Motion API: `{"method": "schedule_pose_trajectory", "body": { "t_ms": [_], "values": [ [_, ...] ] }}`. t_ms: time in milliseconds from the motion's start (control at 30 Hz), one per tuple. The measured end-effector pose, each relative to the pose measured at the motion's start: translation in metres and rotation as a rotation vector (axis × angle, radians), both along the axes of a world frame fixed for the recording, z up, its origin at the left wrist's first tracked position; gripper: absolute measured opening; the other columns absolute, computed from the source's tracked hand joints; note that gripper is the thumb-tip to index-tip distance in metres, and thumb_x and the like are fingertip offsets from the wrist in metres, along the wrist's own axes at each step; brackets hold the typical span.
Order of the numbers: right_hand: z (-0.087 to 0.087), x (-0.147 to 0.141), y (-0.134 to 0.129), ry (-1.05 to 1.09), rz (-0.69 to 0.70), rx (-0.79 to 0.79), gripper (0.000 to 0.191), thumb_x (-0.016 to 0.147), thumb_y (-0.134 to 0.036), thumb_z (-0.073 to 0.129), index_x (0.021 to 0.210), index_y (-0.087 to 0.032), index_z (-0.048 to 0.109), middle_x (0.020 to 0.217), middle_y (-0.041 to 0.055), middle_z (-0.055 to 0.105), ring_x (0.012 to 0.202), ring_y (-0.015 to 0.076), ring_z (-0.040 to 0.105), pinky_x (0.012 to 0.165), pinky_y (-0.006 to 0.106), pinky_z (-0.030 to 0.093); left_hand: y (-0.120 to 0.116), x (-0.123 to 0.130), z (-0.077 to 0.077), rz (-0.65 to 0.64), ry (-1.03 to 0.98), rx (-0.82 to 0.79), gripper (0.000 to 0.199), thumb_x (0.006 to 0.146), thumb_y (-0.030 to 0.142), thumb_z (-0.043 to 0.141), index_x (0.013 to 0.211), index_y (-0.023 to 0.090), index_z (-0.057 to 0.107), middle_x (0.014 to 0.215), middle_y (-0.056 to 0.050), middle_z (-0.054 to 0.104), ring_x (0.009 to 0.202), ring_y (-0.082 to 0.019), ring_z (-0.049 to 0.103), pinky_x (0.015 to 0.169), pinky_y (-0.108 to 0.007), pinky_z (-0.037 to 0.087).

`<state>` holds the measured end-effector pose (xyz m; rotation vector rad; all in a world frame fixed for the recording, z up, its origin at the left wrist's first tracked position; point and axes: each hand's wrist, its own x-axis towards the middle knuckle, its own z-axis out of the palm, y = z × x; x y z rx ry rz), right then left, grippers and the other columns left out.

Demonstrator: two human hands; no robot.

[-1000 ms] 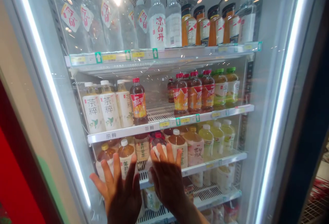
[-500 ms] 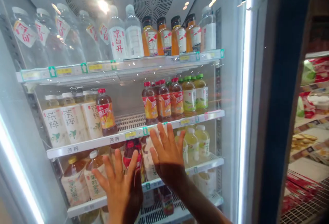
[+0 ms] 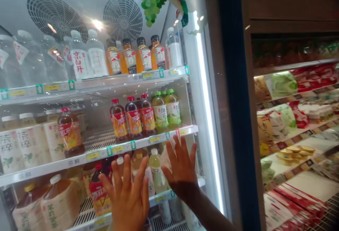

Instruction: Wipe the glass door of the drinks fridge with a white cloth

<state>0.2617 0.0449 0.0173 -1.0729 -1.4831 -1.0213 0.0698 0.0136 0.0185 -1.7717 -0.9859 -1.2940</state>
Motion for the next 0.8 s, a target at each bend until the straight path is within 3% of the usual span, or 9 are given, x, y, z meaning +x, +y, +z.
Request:
{"method": "schedule_pose_trajectory", "body": {
  "t_ms": [100, 200, 367, 433, 600, 800],
  "values": [
    [-0.007, 0.016, 0.000, -0.014, 0.001, 0.018, 0.074, 0.105, -0.034, 0.044, 0.168, -0.014, 0.012, 0.175, 0.0139, 0.014, 0.162, 0.0374, 0.012, 0.128, 0.072, 0.008, 0.002, 0.022, 0.004, -0.019, 0.020, 0.005, 0.075, 0.099, 0.034, 0.059, 0.164, 0.040, 0.024, 0.179, 0.000, 0.002, 0.165, -0.029, -0.007, 0.130, -0.062, -0.013],
    [0.003, 0.029, 0.000, 0.022, 0.006, 0.002, 0.074, 0.106, -0.037, 0.042, 0.169, -0.016, 0.009, 0.175, 0.0129, 0.015, 0.163, 0.0360, 0.009, 0.128, 0.074, 0.006, 0.004, 0.038, 0.009, -0.031, 0.032, 0.015, 0.076, 0.098, 0.033, 0.060, 0.164, 0.041, 0.024, 0.179, 0.002, 0.002, 0.165, -0.029, -0.007, 0.130, -0.061, -0.012],
    [0.003, 0.036, -0.002, 0.000, 0.015, 0.028, 0.074, 0.106, -0.039, 0.040, 0.168, -0.011, 0.013, 0.175, 0.0155, 0.013, 0.163, 0.0373, 0.010, 0.129, 0.070, 0.007, 0.004, 0.045, 0.016, -0.040, 0.028, 0.014, 0.074, 0.099, 0.032, 0.059, 0.164, 0.040, 0.025, 0.178, 0.002, 0.002, 0.165, -0.029, -0.007, 0.130, -0.061, -0.013],
    [0.007, 0.037, -0.002, -0.030, 0.008, 0.042, 0.074, 0.106, -0.040, 0.040, 0.167, -0.008, 0.014, 0.175, 0.0161, 0.012, 0.163, 0.0374, 0.009, 0.130, 0.069, 0.006, 0.003, 0.041, 0.019, -0.036, 0.035, 0.016, 0.075, 0.098, 0.031, 0.059, 0.164, 0.040, 0.024, 0.178, 0.002, 0.002, 0.165, -0.028, -0.008, 0.130, -0.061, -0.015],
    [0.045, 0.031, 0.001, 0.013, 0.036, -0.003, 0.076, 0.108, -0.046, 0.034, 0.168, -0.017, -0.002, 0.175, 0.0136, 0.008, 0.163, 0.0356, 0.003, 0.124, 0.079, 0.009, 0.001, 0.023, 0.030, 0.001, 0.038, 0.032, 0.078, 0.098, 0.028, 0.061, 0.164, 0.040, 0.022, 0.178, 0.002, -0.001, 0.165, -0.028, -0.011, 0.129, -0.060, -0.016],
    [0.029, -0.013, -0.002, -0.075, 0.059, -0.020, 0.081, 0.104, -0.043, 0.046, 0.168, -0.012, 0.006, 0.175, 0.0136, 0.008, 0.163, 0.0374, 0.005, 0.125, 0.077, 0.014, -0.003, -0.028, 0.036, 0.094, 0.016, 0.066, 0.078, 0.097, 0.027, 0.061, 0.164, 0.039, 0.023, 0.178, 0.001, -0.001, 0.165, -0.028, -0.010, 0.130, -0.058, -0.015]
  ]
}}
